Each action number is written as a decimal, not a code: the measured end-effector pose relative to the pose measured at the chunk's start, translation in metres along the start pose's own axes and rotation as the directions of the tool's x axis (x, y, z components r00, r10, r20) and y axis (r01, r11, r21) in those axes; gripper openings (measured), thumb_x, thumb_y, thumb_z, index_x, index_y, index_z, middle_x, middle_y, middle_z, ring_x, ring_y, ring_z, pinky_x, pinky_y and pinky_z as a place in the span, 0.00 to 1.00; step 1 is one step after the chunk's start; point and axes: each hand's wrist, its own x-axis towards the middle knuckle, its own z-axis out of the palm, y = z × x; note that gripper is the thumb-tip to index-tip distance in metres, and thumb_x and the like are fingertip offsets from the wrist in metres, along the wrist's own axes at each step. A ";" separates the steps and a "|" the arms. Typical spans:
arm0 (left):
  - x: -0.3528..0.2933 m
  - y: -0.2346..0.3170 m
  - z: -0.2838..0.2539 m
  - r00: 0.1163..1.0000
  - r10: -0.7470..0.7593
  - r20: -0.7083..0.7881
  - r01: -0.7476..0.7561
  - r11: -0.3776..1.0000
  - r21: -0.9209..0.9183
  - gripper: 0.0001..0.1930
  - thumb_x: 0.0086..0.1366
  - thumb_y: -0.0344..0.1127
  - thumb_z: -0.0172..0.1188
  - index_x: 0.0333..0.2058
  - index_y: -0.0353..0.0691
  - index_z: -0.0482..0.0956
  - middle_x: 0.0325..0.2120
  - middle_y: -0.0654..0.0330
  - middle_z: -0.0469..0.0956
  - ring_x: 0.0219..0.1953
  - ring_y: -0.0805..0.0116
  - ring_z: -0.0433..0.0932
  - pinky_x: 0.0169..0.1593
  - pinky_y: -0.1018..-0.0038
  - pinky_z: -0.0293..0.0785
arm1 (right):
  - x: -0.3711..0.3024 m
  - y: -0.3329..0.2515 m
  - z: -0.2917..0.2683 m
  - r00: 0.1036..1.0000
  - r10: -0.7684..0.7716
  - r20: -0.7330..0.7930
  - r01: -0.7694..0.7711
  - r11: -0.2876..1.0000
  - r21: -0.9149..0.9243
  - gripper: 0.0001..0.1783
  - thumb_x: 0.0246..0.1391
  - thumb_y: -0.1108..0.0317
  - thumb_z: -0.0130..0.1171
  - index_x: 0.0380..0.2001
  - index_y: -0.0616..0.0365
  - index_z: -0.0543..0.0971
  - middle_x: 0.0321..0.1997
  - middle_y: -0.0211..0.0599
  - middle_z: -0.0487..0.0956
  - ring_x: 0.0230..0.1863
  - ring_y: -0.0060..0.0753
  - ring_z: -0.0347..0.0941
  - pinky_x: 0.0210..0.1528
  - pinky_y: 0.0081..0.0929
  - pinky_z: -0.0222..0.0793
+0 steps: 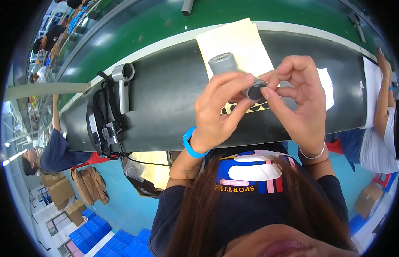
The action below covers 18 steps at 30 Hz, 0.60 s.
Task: The person peels small circular adhesive labels from a backing sheet and applies them precisely to a cylindrical component by hand.
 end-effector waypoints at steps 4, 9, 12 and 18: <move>-0.001 -0.004 0.002 0.995 0.097 -0.016 -0.096 0.993 0.068 0.18 0.48 0.14 0.63 0.39 0.37 0.78 0.44 0.52 0.74 0.29 0.65 0.80 0.29 0.75 0.79 | -0.001 -0.001 -0.002 1.000 -0.004 0.011 0.005 0.999 -0.047 0.20 0.50 0.85 0.56 0.45 0.61 0.65 0.37 0.33 0.73 0.43 0.24 0.75 0.40 0.16 0.73; -0.002 -0.006 0.003 0.989 0.144 -0.018 -0.142 0.985 0.095 0.19 0.48 0.14 0.63 0.39 0.38 0.79 0.44 0.52 0.74 0.26 0.68 0.79 0.27 0.75 0.76 | -0.003 -0.001 -0.001 1.000 -0.023 -0.003 0.023 0.994 -0.107 0.20 0.51 0.84 0.55 0.46 0.61 0.65 0.38 0.33 0.72 0.43 0.23 0.75 0.39 0.16 0.72; -0.002 -0.007 0.004 0.989 0.148 -0.008 -0.146 0.984 0.105 0.19 0.47 0.15 0.64 0.39 0.38 0.79 0.44 0.52 0.75 0.25 0.69 0.78 0.27 0.75 0.76 | -0.002 -0.003 -0.001 1.000 -0.024 -0.014 0.021 0.989 -0.146 0.20 0.51 0.84 0.55 0.46 0.62 0.65 0.38 0.33 0.73 0.42 0.22 0.76 0.39 0.16 0.72; 0.003 -0.006 0.001 0.983 0.184 0.007 -0.184 0.973 0.139 0.18 0.47 0.15 0.64 0.38 0.38 0.79 0.44 0.52 0.75 0.25 0.69 0.78 0.27 0.75 0.76 | 0.001 -0.002 0.000 0.998 -0.062 -0.017 0.056 0.970 -0.235 0.20 0.50 0.83 0.57 0.46 0.63 0.66 0.39 0.35 0.74 0.38 0.22 0.76 0.35 0.17 0.73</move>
